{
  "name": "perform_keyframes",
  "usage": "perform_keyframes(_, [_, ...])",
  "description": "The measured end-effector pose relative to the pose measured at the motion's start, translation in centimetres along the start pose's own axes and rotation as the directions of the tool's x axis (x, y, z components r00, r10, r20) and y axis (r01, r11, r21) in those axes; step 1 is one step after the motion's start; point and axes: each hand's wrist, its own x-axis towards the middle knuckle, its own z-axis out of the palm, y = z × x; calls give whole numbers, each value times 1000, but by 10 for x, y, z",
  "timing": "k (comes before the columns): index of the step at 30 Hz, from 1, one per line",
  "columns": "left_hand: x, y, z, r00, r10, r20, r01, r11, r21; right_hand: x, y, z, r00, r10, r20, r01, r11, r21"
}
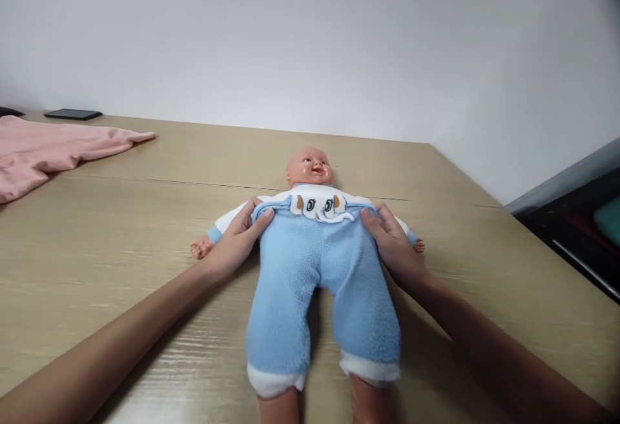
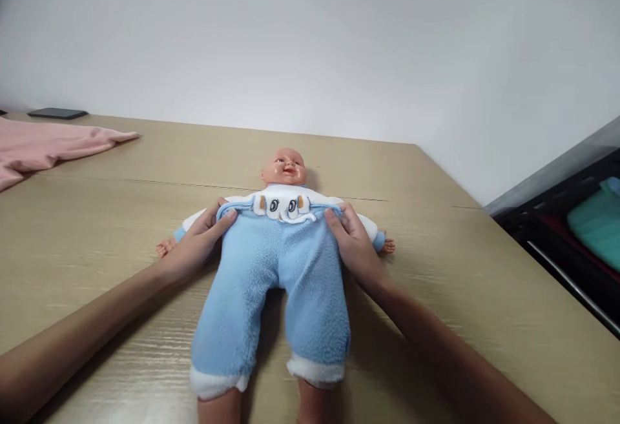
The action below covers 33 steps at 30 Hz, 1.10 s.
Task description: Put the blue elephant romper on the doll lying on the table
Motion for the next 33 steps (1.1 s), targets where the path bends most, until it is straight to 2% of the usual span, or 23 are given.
perform_keyframes(3, [6, -2, 5, 999, -32, 7, 32, 998, -62, 12, 10, 0, 993, 105, 61, -106, 994, 10])
perform_keyframes(5, [7, -1, 4, 999, -45, 31, 46, 999, -26, 16, 16, -2, 986, 162, 42, -162, 987, -6])
perform_keyframes(8, [6, -1, -5, 999, -32, 21, 30, 998, 57, 15, 22, -8, 984, 178, 33, -179, 983, 42])
perform_keyframes(10, [5, -4, -11, 1000, -21, 4, 21, 999, 34, 11, 24, -12, 988, 150, 26, -151, 986, 67])
perform_keyframes(13, [4, -8, -16, 1000, 4, -7, -4, 998, -58, 6, 24, -17, 997, 66, -38, -65, 998, 18])
perform_keyframes(17, [3, -9, -13, 997, 12, -70, -18, 996, -86, 0, 23, -17, 1000, -27, -8, 27, 995, -101])
perform_keyframes(20, [3, -9, -10, 993, -2, -121, -15, 990, -138, -6, 20, -12, 995, -77, -56, 70, 990, -121])
perform_keyframes(23, [2, -11, -7, 985, 45, -169, -75, 981, -177, -9, 7, -4, 977, -173, -122, 148, 971, -190])
perform_keyframes(26, [-1, -11, -6, 969, 141, -203, -168, 978, -124, 0, -25, 7, 956, -272, -106, 233, 929, -286])
perform_keyframes(28, [-5, -9, -6, 943, 246, -225, -262, 964, -44, 17, -51, 19, 937, -348, -22, 321, 885, -337])
perform_keyframes(29, [-7, -7, -5, 928, 299, -224, -305, 952, 5, 28, -64, 27, 920, -387, 56, 380, 850, -364])
perform_keyframes(31, [-11, -4, -4, 902, 385, -195, -373, 923, 94, 53, -87, 49, 883, -376, 281, 464, 793, -395])
perform_keyframes(33, [-15, -4, -4, 891, 426, -155, -405, 902, 152, 80, -101, 76, 810, -316, 494, 538, 735, -412])
